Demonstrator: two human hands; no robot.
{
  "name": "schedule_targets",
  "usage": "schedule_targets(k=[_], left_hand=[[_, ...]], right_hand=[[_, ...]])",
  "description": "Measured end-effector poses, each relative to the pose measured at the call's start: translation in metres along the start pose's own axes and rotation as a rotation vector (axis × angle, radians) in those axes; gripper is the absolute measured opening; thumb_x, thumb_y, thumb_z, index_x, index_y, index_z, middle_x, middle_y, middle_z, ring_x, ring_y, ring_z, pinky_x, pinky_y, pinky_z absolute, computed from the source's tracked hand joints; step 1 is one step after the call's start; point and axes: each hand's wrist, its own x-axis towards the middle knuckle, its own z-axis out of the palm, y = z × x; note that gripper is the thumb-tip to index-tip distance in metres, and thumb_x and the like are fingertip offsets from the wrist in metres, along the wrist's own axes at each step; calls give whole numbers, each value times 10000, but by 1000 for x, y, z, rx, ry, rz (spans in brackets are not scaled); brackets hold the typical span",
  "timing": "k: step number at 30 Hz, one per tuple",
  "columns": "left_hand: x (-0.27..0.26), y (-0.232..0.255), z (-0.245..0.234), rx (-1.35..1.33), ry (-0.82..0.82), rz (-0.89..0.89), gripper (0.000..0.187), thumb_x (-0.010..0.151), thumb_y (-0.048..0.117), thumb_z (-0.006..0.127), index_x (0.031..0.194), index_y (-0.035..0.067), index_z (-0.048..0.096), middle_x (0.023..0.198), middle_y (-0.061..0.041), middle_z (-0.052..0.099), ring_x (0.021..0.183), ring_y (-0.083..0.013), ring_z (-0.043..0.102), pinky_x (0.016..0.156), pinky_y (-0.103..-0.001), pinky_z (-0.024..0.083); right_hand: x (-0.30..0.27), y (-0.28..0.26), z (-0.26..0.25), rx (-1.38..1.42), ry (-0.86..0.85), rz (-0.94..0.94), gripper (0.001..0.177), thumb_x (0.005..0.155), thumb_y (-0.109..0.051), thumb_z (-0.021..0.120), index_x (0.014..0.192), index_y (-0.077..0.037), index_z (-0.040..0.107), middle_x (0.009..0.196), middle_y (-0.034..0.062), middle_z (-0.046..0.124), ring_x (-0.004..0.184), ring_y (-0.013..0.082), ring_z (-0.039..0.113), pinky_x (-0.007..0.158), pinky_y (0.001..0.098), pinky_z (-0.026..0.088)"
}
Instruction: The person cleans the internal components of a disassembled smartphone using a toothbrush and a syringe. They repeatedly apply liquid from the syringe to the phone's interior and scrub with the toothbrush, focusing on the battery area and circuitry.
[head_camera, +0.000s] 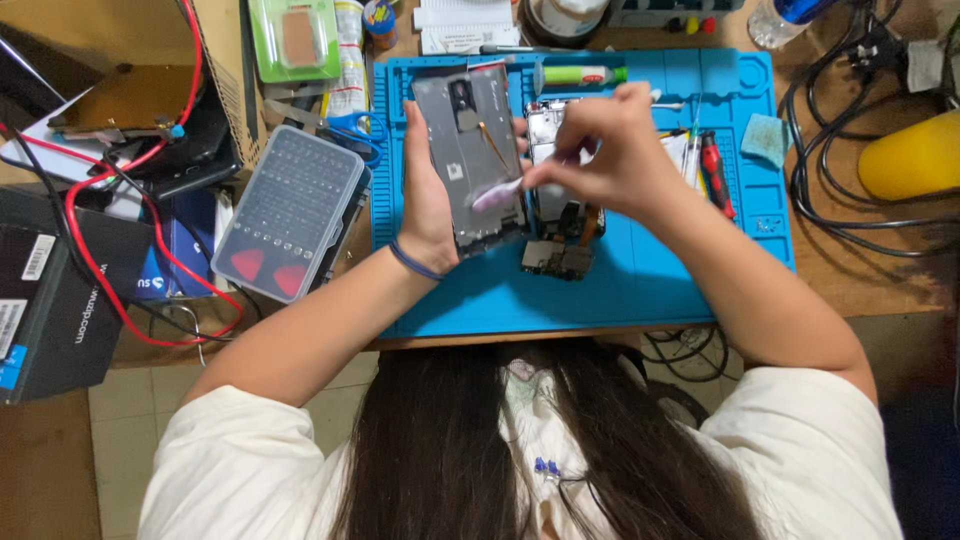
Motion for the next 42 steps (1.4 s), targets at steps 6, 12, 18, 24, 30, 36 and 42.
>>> schedule_targets(k=[6,12,18,24,30,36,42], left_hand=[[-8,10,18,34,63,-13,844,856,700,450,1156,-53,686,1031,-219,745,845,-309,738,762,-477,660],[-5,0,6,-49,-40,11,784,906,669,479,1210,-27,674,1043,-216,739,888,-303,733,840,-442,633],[-5,-2,7,24,38,50,774,899,667,466,1177,-18,696,1027,-205,758,861,-294,755,791,-437,669],[-5,-3,9,81,104,55,784,881,681,452,1223,15,684,1019,-219,774,854,-305,772,782,-452,667],[-3,-4,7,106,75,68,780,883,689,461,1246,31,672,1020,-202,765,832,-288,752,789,-444,664],[1,3,6,34,92,-56,891,833,816,441,1131,28,732,1024,-167,765,900,-268,764,788,-443,697],[5,-3,-3,56,89,-28,901,842,815,435,1114,11,738,1025,-196,749,892,-291,752,786,-471,689]], right_hand=[[-6,-4,6,43,22,-10,383,896,-336,922,869,-160,583,820,-42,571,806,164,531,1012,451,230],[-4,-5,2,-14,55,-51,399,933,-411,894,882,-147,600,824,-31,592,810,174,509,969,429,245],[-4,7,-3,-74,46,20,415,936,-460,889,922,-137,628,863,4,630,850,202,477,941,436,260],[-2,6,-6,-80,17,64,431,907,-441,928,873,-145,616,799,-22,607,770,173,477,949,434,275],[-1,4,-1,-24,-59,108,434,869,-479,896,826,-174,590,768,-60,584,774,146,466,999,416,255],[-2,7,6,35,83,-58,377,896,-365,930,831,-118,653,682,-21,648,640,176,595,874,371,283],[1,7,6,29,76,-52,358,905,-323,931,827,-110,655,679,-8,649,633,184,592,861,367,291]])
